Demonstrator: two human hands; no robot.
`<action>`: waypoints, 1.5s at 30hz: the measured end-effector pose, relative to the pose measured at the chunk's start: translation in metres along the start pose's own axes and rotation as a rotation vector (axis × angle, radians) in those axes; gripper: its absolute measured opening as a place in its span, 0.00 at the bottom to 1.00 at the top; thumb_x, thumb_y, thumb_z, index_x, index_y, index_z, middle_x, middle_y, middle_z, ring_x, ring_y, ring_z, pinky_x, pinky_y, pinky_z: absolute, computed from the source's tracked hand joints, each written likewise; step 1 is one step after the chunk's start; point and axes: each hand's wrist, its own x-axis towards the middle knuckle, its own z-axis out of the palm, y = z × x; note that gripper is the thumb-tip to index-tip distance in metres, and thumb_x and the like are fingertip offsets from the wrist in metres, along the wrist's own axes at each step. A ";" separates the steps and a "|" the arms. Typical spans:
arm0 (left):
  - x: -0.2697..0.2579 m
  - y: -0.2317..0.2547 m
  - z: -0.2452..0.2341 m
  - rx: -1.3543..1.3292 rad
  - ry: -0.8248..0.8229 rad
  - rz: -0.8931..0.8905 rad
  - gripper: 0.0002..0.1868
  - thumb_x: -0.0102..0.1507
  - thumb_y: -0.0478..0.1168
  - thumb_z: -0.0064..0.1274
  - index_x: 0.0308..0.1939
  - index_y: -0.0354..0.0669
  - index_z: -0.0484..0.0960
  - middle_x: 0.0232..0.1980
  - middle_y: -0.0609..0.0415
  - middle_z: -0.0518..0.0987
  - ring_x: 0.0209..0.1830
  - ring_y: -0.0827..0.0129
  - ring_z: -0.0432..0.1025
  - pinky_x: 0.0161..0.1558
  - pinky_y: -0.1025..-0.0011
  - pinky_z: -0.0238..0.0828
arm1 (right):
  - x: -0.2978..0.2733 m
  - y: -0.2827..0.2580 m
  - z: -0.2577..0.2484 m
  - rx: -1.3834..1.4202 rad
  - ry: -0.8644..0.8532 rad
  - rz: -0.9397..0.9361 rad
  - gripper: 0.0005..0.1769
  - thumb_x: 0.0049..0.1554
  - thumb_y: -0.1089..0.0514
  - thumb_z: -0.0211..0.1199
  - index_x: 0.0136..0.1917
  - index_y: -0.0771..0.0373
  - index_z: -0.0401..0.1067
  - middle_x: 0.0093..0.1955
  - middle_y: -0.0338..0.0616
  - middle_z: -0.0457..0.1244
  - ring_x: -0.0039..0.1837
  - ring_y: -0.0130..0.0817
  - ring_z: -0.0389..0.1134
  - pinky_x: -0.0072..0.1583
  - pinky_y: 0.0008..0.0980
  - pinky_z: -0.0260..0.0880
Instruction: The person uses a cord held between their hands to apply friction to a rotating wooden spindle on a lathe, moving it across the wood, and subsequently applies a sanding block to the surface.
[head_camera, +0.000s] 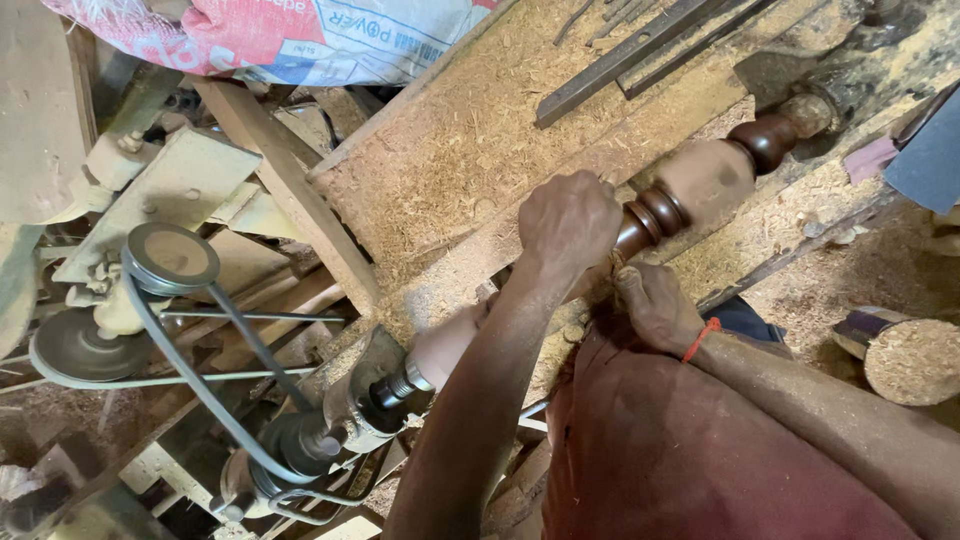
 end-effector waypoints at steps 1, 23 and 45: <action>-0.001 0.000 0.000 -0.002 -0.005 -0.002 0.21 0.69 0.41 0.44 0.21 0.41 0.78 0.14 0.60 0.64 0.09 0.72 0.57 0.10 0.67 0.52 | -0.002 -0.002 0.000 0.013 0.003 0.003 0.40 0.65 0.33 0.34 0.34 0.69 0.68 0.30 0.59 0.60 0.35 0.55 0.62 0.42 0.51 0.63; -0.021 -0.012 -0.016 -0.005 0.063 0.080 0.15 0.64 0.38 0.47 0.26 0.37 0.85 0.18 0.49 0.74 0.14 0.63 0.71 0.14 0.61 0.64 | -0.012 -0.018 0.013 0.044 0.012 -0.051 0.34 0.64 0.40 0.41 0.34 0.68 0.71 0.31 0.59 0.63 0.36 0.56 0.66 0.41 0.50 0.64; 0.007 0.000 -0.005 -0.018 -0.042 0.065 0.19 0.67 0.43 0.46 0.26 0.33 0.82 0.18 0.48 0.75 0.16 0.58 0.74 0.17 0.56 0.70 | -0.004 -0.012 0.003 0.150 0.061 0.007 0.36 0.65 0.37 0.40 0.35 0.69 0.69 0.30 0.57 0.62 0.34 0.53 0.65 0.40 0.48 0.64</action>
